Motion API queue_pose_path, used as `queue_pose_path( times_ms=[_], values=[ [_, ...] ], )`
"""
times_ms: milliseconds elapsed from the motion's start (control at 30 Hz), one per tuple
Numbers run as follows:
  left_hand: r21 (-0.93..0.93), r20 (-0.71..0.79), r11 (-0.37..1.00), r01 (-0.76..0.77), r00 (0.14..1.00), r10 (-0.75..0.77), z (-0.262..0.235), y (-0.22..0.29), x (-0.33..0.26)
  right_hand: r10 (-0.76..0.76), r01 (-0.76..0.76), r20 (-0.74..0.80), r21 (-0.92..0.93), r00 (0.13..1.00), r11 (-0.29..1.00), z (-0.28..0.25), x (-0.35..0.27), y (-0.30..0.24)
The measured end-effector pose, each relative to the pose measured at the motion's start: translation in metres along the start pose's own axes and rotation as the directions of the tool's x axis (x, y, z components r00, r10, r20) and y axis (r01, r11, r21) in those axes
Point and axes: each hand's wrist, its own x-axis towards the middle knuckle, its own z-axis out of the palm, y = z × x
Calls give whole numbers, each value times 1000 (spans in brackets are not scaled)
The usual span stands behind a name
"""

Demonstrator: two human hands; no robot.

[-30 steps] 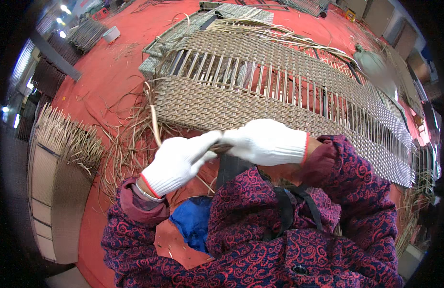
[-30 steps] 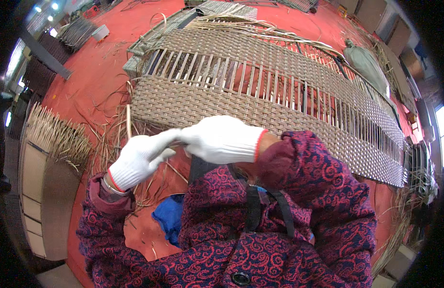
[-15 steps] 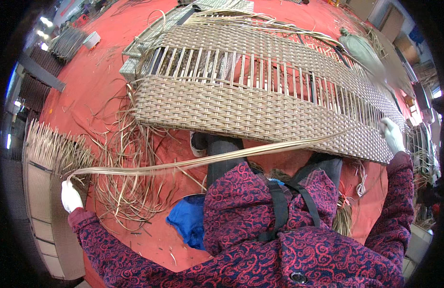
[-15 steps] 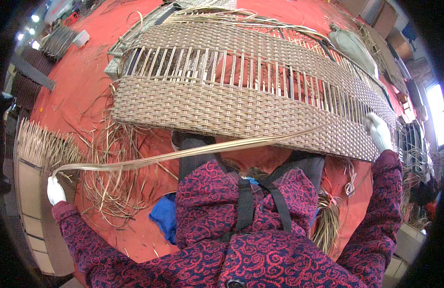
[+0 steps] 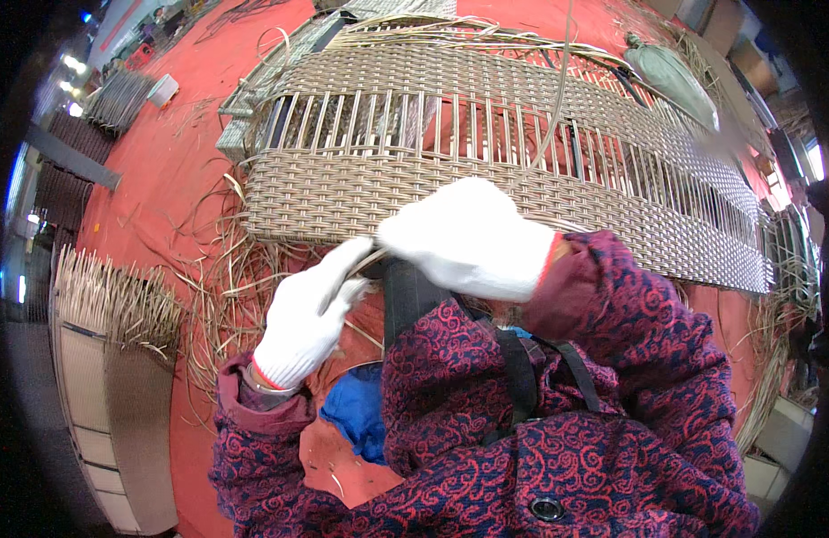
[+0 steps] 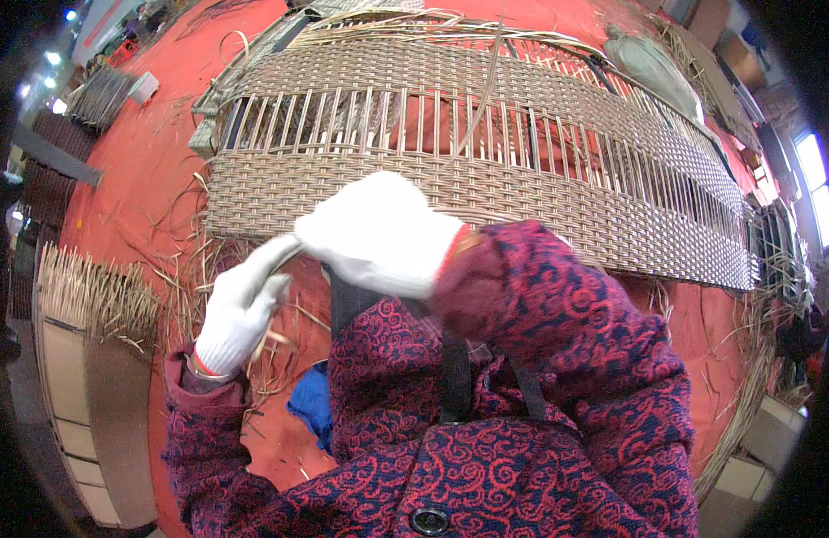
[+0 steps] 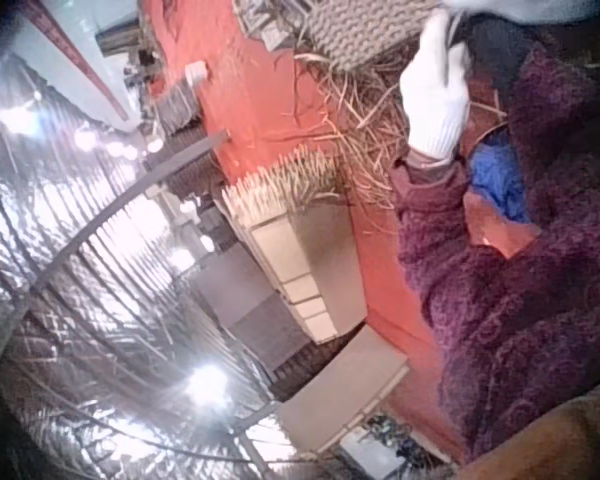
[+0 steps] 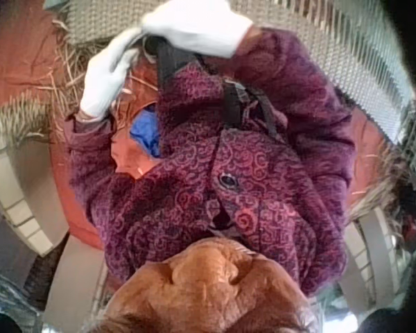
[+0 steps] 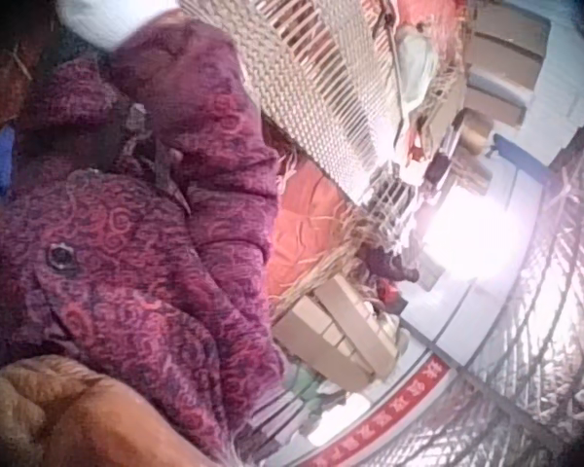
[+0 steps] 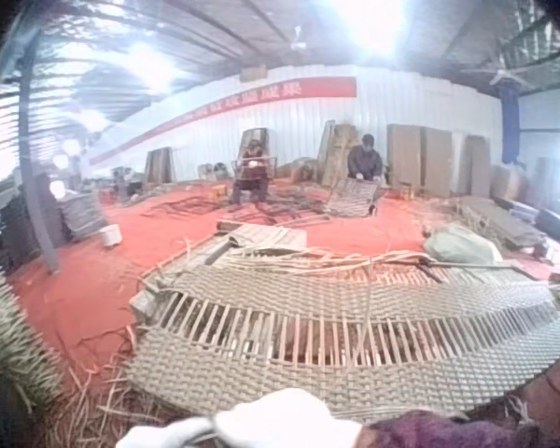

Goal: The person weaves a large flat basket by hand, interlacing thin reed strips through a pre-formed frame. They repeatedly pull new strips through the weave, tighten the pattern, and adjust the basket's position to continue the work.

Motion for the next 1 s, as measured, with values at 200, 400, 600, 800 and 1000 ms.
queue_pose_path(
  times_ms=[200,400,600,800,1000],
  values=[
    [261,-259,913,314,934,-248,-45,-128,-81,445,-351,318,-312,837,883,-64,-96,78],
    [295,-235,843,451,889,-393,-23,-163,-105,309,-284,142,-173,940,943,-32,-107,74],
    [-80,-285,834,547,789,-545,-31,-133,-89,534,-516,-21,-293,845,805,-41,-89,76],
    [-333,-370,836,436,756,-541,-8,-68,-63,240,-272,-149,-257,959,927,-70,-74,31],
    [423,-238,889,-178,924,299,38,-2,-26,321,-534,443,791,837,299,23,-38,-54]
  ],
)
